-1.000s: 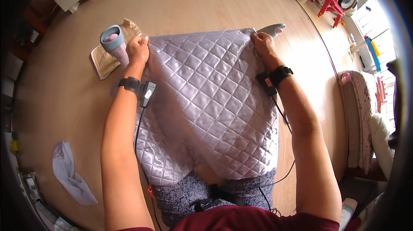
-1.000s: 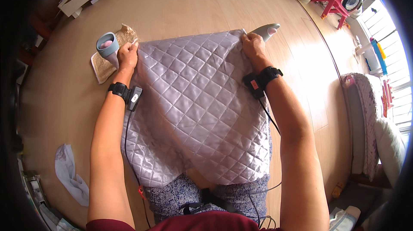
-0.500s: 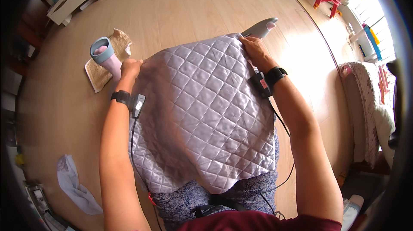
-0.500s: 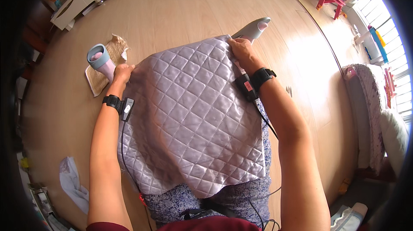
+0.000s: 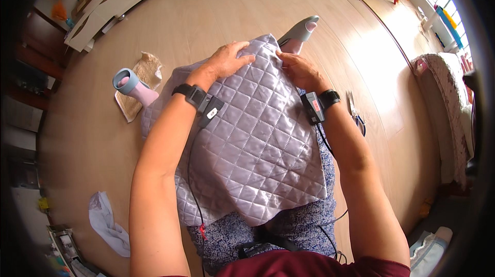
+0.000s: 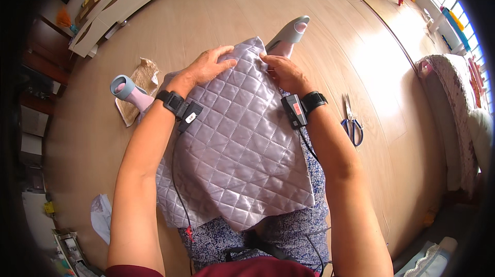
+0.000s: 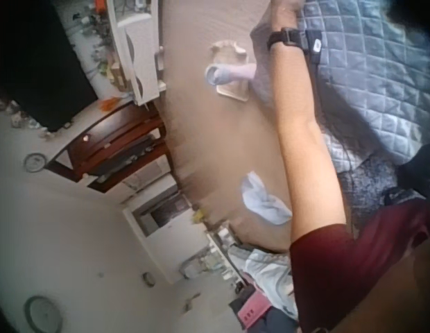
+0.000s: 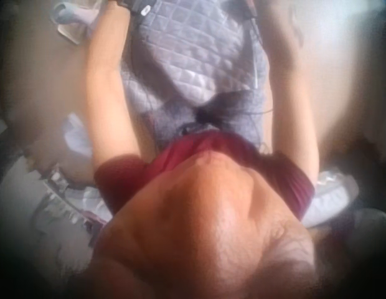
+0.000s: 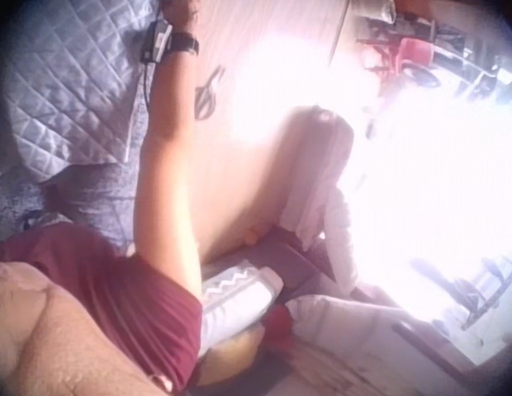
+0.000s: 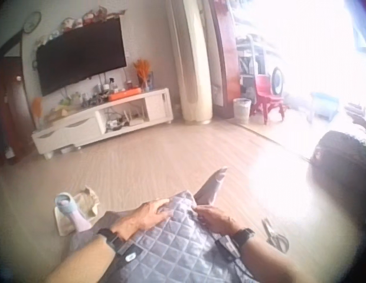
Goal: The person trims excess black webbing from a small wooden stool using scissors, then folds a quilted cushion and places it on the floor.
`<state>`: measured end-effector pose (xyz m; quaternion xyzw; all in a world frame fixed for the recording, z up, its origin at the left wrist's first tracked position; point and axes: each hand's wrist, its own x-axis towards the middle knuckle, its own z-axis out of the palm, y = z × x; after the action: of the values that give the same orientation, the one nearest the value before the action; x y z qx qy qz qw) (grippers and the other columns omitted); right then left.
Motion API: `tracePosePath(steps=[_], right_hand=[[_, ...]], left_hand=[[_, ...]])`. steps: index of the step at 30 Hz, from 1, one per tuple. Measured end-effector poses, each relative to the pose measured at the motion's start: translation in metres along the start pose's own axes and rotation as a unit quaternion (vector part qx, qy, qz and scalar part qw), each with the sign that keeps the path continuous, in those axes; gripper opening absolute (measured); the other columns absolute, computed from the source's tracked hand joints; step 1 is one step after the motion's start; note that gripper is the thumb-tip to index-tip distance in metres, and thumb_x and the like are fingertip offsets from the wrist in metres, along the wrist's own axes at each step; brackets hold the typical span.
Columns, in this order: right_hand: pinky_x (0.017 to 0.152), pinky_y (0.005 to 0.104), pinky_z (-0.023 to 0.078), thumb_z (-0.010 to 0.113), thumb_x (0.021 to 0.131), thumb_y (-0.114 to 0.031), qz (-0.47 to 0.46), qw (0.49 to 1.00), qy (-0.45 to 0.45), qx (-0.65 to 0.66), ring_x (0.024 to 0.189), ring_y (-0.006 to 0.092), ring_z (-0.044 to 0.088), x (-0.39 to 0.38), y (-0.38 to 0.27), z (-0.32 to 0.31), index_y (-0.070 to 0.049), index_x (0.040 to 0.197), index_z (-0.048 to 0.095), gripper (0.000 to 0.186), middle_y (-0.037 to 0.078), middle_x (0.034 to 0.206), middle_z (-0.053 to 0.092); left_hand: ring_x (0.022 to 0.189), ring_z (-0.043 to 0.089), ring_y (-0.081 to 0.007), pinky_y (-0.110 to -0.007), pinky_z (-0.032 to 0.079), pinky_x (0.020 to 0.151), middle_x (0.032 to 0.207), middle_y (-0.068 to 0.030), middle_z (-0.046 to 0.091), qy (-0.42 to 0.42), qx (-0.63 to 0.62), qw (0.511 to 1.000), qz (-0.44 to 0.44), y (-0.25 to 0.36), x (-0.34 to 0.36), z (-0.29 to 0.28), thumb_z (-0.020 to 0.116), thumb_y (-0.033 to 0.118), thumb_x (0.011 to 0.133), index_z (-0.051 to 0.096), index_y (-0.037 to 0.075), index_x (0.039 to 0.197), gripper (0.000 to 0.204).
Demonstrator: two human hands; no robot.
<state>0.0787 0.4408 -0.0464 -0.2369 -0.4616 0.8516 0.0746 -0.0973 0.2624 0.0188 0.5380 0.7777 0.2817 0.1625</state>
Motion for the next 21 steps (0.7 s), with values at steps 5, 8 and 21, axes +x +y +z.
tracePosePath(steps=[5,8,21], right_hand=[[0.083,0.0286,0.056,0.064,0.097,-0.019,-0.015,0.992,-0.121,0.035,0.092,0.0151,0.067,0.000,0.004,-0.005,0.001,0.111,0.064,0.024,0.007,0.106,0.069],[0.084,0.0291,0.056,0.063,0.097,-0.015,0.012,0.994,-0.090,0.067,0.091,0.0156,0.068,0.004,0.011,-0.006,0.001,0.113,0.064,0.022,0.007,0.106,0.070],[0.073,0.0243,0.053,0.065,0.096,-0.011,-0.027,0.980,-0.156,0.119,0.080,0.0107,0.064,0.025,0.034,-0.018,-0.004,0.094,0.065,0.008,0.002,0.090,0.067]], left_hand=[[0.112,0.063,-0.0259,-0.035,0.049,0.096,0.122,-0.0179,0.066,-0.107,-0.109,0.987,-0.039,-0.001,0.012,0.010,0.071,0.036,0.089,0.058,-0.002,0.129,0.057],[0.113,0.060,-0.0188,-0.031,0.047,0.098,0.124,-0.0132,0.065,-0.157,-0.113,0.978,-0.076,0.000,0.016,0.004,0.070,0.028,0.092,0.055,-0.004,0.132,0.053],[0.099,0.067,-0.0148,-0.029,0.054,0.090,0.114,-0.0085,0.069,-0.263,-0.372,0.857,-0.242,0.004,0.029,0.002,0.070,0.015,0.092,0.059,-0.002,0.127,0.040]])
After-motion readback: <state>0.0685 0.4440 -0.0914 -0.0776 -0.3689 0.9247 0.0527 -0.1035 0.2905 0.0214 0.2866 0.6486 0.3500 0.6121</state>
